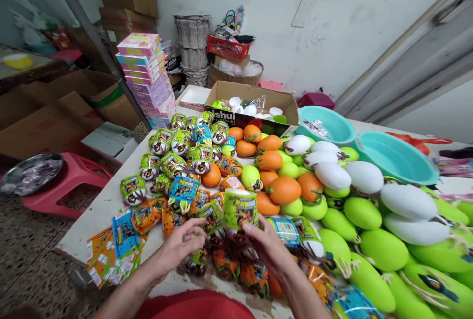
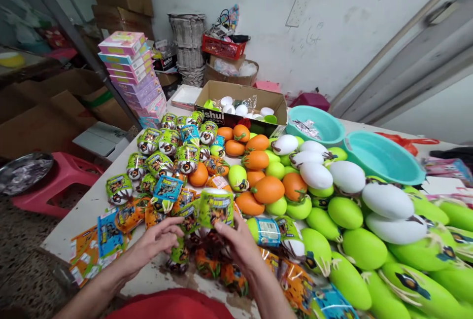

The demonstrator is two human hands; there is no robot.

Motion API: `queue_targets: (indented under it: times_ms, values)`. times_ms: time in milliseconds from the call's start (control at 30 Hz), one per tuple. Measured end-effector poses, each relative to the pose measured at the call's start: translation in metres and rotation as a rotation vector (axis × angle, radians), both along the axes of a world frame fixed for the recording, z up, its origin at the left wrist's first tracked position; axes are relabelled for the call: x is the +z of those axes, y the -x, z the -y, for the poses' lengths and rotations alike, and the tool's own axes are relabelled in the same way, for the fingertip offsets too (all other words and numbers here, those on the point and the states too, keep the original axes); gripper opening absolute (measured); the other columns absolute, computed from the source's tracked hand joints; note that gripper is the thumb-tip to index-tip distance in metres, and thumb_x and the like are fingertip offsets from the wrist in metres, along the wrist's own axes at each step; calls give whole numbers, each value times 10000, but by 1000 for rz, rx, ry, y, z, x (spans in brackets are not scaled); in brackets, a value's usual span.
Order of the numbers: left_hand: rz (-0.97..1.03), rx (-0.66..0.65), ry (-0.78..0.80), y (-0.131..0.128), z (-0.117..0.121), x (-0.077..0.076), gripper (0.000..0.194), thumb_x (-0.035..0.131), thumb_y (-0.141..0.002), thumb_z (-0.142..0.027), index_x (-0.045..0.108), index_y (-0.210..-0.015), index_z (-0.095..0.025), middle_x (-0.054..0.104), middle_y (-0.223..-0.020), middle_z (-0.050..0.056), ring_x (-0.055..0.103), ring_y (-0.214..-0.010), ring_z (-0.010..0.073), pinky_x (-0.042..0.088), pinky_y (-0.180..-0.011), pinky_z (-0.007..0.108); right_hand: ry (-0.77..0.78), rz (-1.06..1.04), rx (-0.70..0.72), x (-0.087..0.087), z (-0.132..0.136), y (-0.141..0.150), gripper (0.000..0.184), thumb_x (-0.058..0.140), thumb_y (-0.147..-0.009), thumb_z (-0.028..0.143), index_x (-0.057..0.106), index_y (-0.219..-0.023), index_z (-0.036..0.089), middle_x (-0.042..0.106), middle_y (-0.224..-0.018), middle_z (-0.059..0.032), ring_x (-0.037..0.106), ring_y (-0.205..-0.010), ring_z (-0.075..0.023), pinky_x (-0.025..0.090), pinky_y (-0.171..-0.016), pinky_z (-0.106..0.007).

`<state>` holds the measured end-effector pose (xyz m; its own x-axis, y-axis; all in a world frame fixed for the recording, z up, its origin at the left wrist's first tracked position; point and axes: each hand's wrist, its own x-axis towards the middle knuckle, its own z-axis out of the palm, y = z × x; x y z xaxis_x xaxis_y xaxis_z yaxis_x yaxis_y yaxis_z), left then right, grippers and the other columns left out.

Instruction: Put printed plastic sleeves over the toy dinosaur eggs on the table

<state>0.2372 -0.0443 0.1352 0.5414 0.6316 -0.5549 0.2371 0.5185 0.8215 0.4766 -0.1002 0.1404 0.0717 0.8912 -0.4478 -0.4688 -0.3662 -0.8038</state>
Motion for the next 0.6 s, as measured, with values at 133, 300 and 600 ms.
queue_targets:
  times_ms: [133, 300, 600]
  values:
    - [-130, 162, -79, 23, -20, -16, 598, 660, -732, -560, 594, -1203, -197, 631, -1045, 83, 598, -889, 198, 463, -738, 281, 72, 203, -120, -15, -65, -40, 395, 793, -613, 426, 639, -870, 169, 705, -820, -51, 645, -725, -212, 527, -694, -355]
    - [-218, 330, -98, 55, -32, -30, 599, 645, -739, -566, 601, -1193, -177, 668, -1068, 113, 636, -917, 237, 489, -755, 315, 92, 367, -145, -39, -163, -52, 349, 760, -628, 433, 615, -807, 171, 660, -699, -25, 603, -615, -171, 526, -567, -311]
    - [-536, 882, -251, 172, -46, -68, 618, 681, -625, -563, 645, -1050, -115, 715, -927, 111, 668, -790, 222, 525, -716, 313, -3, 845, -60, -75, -230, -37, 466, 700, -662, 494, 661, -885, 87, 682, -756, -109, 630, -684, -229, 502, -562, -313]
